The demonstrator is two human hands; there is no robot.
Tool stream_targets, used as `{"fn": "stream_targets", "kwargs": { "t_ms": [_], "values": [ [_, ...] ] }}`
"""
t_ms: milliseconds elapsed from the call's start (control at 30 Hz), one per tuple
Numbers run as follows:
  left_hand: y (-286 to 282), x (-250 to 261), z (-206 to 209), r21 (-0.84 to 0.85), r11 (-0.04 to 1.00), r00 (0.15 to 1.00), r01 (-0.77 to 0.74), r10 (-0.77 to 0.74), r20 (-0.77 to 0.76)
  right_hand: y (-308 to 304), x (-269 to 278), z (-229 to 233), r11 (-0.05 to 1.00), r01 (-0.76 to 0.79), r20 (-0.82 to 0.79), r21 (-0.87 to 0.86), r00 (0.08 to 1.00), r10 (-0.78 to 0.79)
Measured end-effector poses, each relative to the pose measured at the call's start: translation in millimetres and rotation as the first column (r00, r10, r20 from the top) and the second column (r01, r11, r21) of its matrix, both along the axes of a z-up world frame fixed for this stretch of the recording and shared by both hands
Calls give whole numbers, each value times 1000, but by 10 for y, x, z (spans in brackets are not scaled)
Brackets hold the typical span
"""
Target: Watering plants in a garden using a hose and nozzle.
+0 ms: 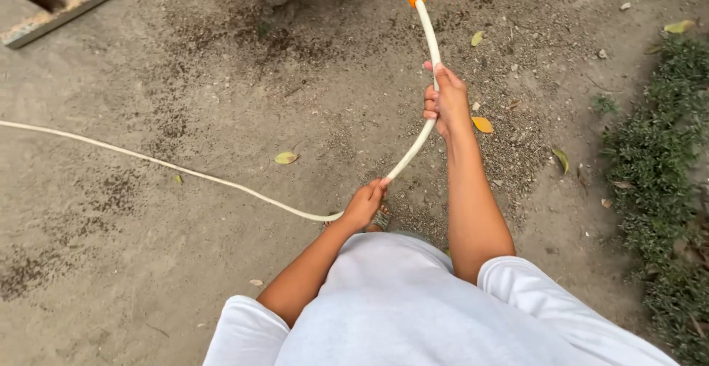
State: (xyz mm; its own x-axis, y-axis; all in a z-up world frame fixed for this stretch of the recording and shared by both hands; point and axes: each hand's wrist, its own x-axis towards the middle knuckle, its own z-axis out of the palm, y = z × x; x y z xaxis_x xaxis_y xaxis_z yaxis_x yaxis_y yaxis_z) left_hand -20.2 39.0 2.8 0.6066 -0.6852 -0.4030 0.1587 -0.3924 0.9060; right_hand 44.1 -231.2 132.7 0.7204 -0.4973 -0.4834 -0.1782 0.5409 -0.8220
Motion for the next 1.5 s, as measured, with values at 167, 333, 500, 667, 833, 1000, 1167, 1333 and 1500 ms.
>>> {"fn": "stream_targets", "kwargs": {
  "t_ms": [167, 333, 500, 667, 833, 1000, 1167, 1333, 1500],
  "values": [
    [168, -22, 145, -39, 999, 988, -30, 23, -150, 182, -34, 81, 1000, -7, 9, 0, 1000, 7],
    [263, 0, 31, -26, 999, 999, 35, -34, 32, 308, -97, 192, 999, 33, 30, -22, 999, -32],
    [326, -4, 122, 31, 999, 999, 44, -44, -5, 381, -142, 180, 998, 49, 25, -51, 999, -48],
    [370, -40, 86, -15, 999, 999, 42, -42, 28, 442, -178, 201, 996, 54, 23, -71, 998, -53],
    [372, -67, 101, 57, 997, 999, 50, -50, 10, 447, -201, 186, 995, 43, 12, -85, 999, -42],
    [410, -73, 161, 30, 997, 997, 68, -69, 26, 433, -307, 107, 994, 99, 10, -55, 995, -99],
    [433, -93, 149, 40, 996, 997, 82, -83, 2, 425, -393, 56, 984, 176, 33, -36, 984, -175],
    [449, -144, 69, 66, 993, 995, 99, -100, 1, 505, -414, 119, 986, 141, 1, -92, 990, -141],
    [493, -174, -25, 13, 994, 994, 111, -111, 11, 570, -446, 136, 988, 117, 1, -98, 993, -117]
  ]
}}
